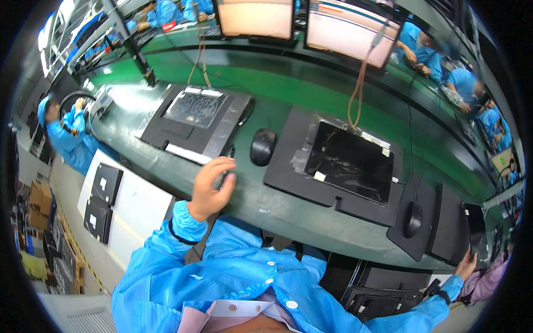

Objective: The recorder performs assembly and quality control tasks on tablet devices on a production line, including applying films and checking screens.

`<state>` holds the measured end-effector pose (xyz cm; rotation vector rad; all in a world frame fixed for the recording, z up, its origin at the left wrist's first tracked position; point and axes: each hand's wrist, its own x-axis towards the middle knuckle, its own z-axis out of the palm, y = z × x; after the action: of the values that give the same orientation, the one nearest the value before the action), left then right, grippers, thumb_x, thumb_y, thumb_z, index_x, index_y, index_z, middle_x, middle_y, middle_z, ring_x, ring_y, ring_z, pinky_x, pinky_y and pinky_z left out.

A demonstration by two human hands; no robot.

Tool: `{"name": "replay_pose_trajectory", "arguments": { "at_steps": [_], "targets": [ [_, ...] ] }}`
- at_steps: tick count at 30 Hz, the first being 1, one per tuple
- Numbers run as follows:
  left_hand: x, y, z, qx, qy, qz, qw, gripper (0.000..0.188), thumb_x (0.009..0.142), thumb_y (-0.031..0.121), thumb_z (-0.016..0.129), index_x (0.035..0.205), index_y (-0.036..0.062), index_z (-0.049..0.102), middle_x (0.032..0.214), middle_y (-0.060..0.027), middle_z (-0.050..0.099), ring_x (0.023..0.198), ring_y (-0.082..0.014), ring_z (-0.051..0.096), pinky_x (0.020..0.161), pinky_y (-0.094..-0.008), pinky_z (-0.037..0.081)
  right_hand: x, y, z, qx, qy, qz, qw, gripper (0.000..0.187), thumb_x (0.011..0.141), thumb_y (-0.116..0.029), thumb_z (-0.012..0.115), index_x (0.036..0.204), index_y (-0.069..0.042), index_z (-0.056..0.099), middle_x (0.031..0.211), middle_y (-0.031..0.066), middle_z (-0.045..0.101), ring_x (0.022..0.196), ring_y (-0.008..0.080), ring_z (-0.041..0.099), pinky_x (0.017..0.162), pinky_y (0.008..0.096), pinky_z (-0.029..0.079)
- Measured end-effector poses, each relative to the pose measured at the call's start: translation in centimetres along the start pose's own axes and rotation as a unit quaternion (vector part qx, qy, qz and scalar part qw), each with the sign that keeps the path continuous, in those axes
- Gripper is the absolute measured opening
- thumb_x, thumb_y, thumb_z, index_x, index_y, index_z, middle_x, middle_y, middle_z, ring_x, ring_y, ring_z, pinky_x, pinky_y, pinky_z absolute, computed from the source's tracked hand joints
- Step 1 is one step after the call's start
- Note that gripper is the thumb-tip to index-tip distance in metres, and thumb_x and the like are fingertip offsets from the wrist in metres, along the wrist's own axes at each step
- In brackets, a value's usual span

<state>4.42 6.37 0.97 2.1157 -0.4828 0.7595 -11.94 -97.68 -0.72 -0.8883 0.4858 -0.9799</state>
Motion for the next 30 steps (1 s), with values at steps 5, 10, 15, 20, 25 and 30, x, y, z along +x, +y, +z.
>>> {"name": "replay_pose_trajectory", "arguments": {
  "at_steps": [5,10,15,20,25,30],
  "targets": [
    [0.2,5.0,2.8,-0.283,-0.240,-0.069,0.926,0.041,0.090,0.008,0.067,0.129,0.0019,0.060,0.108,-0.0127,0.067,0.103,-0.0266,0.065,0.094,-0.0362,0.049,-22.0,-1.4,12.3,0.108,-0.229,0.075,0.964,0.035,0.099,0.000,0.050,0.129,0.016,0.050,0.133,0.0258,0.056,0.128,0.0322,0.052,0.119,0.0436,0.037],
    [-1.0,7.2,6.1,-0.595,-0.266,-0.134,0.747,0.085,0.088,0.011,0.075,0.156,0.0069,0.025,0.139,-0.0146,0.052,0.132,-0.0256,0.049,0.111,-0.0414,0.040,-37.0,7.3,23.2,0.118,-0.446,0.120,0.879,0.033,0.100,-0.013,0.052,0.129,0.000,0.060,0.131,0.0142,0.062,0.121,0.0231,0.057,0.104,0.0434,0.046],
    [-1.1,7.5,3.1,-0.561,-0.233,-0.230,0.760,0.068,0.086,0.021,0.078,0.141,-0.0020,0.046,0.136,-0.0131,0.056,0.126,-0.0255,0.053,0.107,-0.0392,0.043,-58.9,18.4,43.4,-0.056,-0.477,0.279,0.832,0.044,0.093,-0.017,0.062,0.132,0.000,0.051,0.123,0.0159,0.062,0.106,0.0258,0.065,0.093,0.0439,0.054],
    [-2.9,1.7,-4.1,-0.661,0.162,-0.293,0.671,0.035,0.092,0.002,0.057,0.127,0.0009,0.058,0.124,-0.0119,0.064,0.114,-0.0257,0.062,0.103,-0.0418,0.048,-63.3,23.0,54.6,-0.338,-0.719,0.254,0.552,0.044,0.102,-0.042,0.055,0.078,-0.005,0.060,0.059,0.0025,0.055,0.057,0.0075,0.058,0.047,0.0265,0.045],
    [-4.7,-3.4,-11.5,-0.635,0.163,-0.297,0.695,0.030,0.093,0.018,0.054,0.115,0.0012,0.066,0.109,-0.0131,0.073,0.097,-0.0248,0.070,0.072,-0.0355,0.055,-61.9,31.8,61.5,-0.389,-0.705,-0.306,0.509,0.029,0.095,-0.031,0.060,0.091,-0.004,0.071,0.087,0.0113,0.068,0.089,0.0284,0.067,0.081,0.0415,0.052],
    [-5.1,-5.0,-13.1,-0.673,0.230,-0.329,0.621,0.026,0.095,0.019,0.053,0.107,0.0045,0.071,0.110,-0.0128,0.073,0.092,-0.0208,0.071,0.060,-0.0289,0.054,-59.4,39.3,64.8,-0.416,-0.711,-0.376,0.425,0.031,0.086,-0.018,0.067,0.115,-0.005,0.069,0.122,0.0117,0.065,0.117,0.0322,0.057,0.101,0.0424,0.046]
  ]
}}
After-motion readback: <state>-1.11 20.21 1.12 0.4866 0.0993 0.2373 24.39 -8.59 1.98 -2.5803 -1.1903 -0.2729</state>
